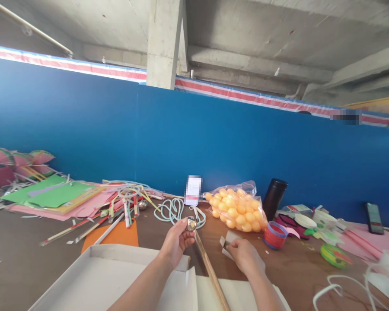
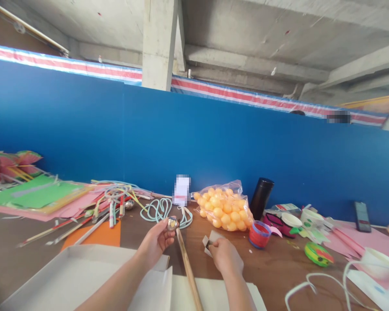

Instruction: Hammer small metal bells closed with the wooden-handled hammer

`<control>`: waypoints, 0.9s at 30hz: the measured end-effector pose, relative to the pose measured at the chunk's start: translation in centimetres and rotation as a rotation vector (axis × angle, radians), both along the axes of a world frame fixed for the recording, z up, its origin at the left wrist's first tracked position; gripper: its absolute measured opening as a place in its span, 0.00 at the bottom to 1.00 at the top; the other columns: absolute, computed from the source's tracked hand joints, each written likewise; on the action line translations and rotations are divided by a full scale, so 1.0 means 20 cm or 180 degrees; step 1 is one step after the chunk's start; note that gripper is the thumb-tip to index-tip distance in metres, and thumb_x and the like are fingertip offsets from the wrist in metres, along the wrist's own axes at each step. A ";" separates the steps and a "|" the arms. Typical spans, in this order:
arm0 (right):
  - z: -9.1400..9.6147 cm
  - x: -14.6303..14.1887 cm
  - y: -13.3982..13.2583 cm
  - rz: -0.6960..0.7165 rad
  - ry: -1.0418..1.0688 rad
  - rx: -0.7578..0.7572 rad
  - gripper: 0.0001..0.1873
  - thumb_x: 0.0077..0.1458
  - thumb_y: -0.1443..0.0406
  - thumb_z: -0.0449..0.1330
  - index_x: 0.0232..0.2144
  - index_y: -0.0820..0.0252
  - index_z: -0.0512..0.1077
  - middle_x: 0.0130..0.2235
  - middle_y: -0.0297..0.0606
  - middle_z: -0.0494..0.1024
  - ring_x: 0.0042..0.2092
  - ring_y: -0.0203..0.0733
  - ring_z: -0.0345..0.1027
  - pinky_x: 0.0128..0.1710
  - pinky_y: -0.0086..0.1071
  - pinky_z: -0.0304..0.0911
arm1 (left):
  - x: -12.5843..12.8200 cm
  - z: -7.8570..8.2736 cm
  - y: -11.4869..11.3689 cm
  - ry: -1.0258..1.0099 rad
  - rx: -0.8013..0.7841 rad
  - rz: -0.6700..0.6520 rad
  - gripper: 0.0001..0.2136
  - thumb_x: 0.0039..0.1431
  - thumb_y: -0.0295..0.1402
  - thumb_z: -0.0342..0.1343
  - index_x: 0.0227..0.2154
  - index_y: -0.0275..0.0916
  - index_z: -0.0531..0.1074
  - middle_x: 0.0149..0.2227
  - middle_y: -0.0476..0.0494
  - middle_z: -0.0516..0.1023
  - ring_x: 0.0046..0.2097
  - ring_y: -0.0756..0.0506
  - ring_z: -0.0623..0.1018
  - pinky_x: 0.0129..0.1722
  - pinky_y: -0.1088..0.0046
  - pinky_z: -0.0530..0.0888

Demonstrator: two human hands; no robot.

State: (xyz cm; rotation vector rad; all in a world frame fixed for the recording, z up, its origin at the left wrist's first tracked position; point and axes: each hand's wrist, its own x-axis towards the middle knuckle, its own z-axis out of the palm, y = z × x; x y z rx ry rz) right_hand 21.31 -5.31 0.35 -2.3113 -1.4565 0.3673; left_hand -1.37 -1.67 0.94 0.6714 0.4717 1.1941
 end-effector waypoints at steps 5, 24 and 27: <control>-0.01 -0.01 0.00 -0.0066 -0.0048 0.0094 0.11 0.46 0.57 0.52 0.20 0.50 0.72 0.26 0.34 0.77 0.31 0.45 0.69 0.24 0.30 0.52 | 0.00 0.00 0.00 0.0041 0.0007 0.0009 0.14 0.52 0.35 0.55 0.40 0.32 0.69 0.32 0.42 0.74 0.27 0.53 0.74 0.24 0.79 0.73; -0.01 -0.02 0.00 0.0004 0.0053 0.0135 0.11 0.46 0.57 0.53 0.19 0.51 0.72 0.25 0.35 0.77 0.30 0.45 0.70 0.25 0.31 0.54 | 0.00 0.00 0.01 0.0084 0.0028 -0.0008 0.14 0.52 0.35 0.55 0.40 0.32 0.69 0.32 0.42 0.74 0.27 0.53 0.73 0.24 0.79 0.73; -0.01 -0.04 0.00 -0.0061 -0.0061 0.0120 0.13 0.48 0.56 0.52 0.20 0.52 0.71 0.28 0.37 0.78 0.33 0.48 0.70 0.26 0.33 0.54 | 0.00 0.00 0.00 0.0072 0.0033 -0.0009 0.14 0.52 0.34 0.55 0.40 0.32 0.69 0.32 0.42 0.74 0.27 0.53 0.73 0.24 0.79 0.73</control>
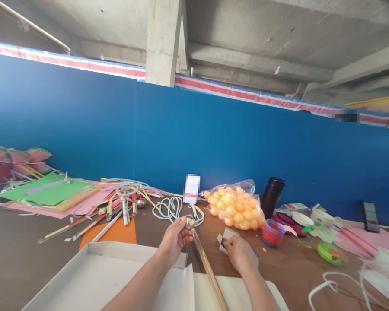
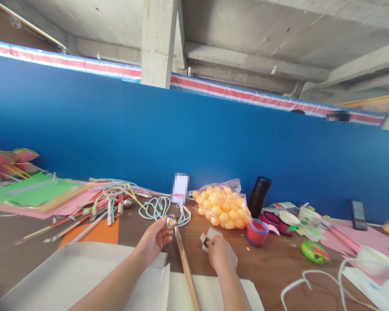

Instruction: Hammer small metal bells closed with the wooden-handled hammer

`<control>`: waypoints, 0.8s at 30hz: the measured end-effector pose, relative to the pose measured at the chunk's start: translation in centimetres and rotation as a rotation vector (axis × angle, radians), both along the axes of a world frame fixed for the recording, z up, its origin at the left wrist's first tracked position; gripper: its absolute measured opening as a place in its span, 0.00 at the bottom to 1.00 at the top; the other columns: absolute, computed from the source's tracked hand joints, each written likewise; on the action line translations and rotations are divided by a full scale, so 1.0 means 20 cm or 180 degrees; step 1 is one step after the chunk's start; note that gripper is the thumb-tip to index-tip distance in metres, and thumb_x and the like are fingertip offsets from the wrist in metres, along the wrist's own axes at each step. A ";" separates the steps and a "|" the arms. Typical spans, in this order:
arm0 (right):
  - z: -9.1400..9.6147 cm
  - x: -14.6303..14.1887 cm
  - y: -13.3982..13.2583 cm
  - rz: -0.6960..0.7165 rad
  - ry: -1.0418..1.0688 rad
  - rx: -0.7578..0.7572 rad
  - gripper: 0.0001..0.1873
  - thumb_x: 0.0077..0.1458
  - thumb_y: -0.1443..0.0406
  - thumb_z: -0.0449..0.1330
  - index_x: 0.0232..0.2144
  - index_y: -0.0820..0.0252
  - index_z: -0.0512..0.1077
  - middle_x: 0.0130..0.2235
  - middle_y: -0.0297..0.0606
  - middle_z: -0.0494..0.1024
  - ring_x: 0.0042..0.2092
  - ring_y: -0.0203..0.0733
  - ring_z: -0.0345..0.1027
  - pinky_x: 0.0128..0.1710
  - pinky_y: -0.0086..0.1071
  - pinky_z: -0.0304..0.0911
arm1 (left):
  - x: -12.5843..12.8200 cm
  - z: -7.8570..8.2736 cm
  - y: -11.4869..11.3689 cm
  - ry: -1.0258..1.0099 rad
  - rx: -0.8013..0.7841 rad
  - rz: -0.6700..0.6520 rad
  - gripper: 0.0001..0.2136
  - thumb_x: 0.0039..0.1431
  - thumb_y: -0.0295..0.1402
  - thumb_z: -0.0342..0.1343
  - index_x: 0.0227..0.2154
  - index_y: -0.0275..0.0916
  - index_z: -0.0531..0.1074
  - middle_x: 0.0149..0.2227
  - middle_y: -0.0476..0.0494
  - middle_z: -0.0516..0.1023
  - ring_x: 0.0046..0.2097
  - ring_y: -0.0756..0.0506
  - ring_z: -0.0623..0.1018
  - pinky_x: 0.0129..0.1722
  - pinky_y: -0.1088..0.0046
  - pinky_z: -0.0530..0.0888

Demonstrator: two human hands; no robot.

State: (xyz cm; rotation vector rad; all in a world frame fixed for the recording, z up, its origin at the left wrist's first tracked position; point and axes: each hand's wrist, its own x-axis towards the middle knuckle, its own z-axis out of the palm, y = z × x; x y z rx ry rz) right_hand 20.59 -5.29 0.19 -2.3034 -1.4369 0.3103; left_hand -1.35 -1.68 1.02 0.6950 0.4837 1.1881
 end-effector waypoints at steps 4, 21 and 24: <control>0.03 -0.01 -0.02 -0.0063 -0.0186 0.0066 0.13 0.51 0.57 0.47 0.26 0.51 0.69 0.32 0.37 0.78 0.36 0.48 0.70 0.27 0.33 0.54 | 0.00 0.00 0.00 -0.0033 -0.0002 0.0000 0.13 0.52 0.34 0.55 0.40 0.33 0.69 0.32 0.42 0.74 0.27 0.53 0.73 0.24 0.79 0.73; -0.01 -0.03 -0.04 0.0174 0.0633 0.1319 0.08 0.48 0.60 0.52 0.29 0.55 0.68 0.33 0.38 0.77 0.35 0.43 0.71 0.33 0.30 0.61 | 0.00 0.02 -0.01 -0.0090 -0.0038 -0.0044 0.13 0.52 0.34 0.55 0.39 0.32 0.69 0.30 0.43 0.74 0.26 0.53 0.74 0.23 0.79 0.73; 0.00 -0.05 -0.04 0.0244 0.1115 0.1540 0.10 0.47 0.59 0.54 0.30 0.57 0.69 0.31 0.39 0.77 0.33 0.43 0.71 0.32 0.31 0.63 | 0.01 0.01 -0.01 -0.0086 -0.0011 -0.0076 0.13 0.52 0.35 0.55 0.39 0.32 0.69 0.31 0.42 0.74 0.26 0.53 0.74 0.24 0.79 0.72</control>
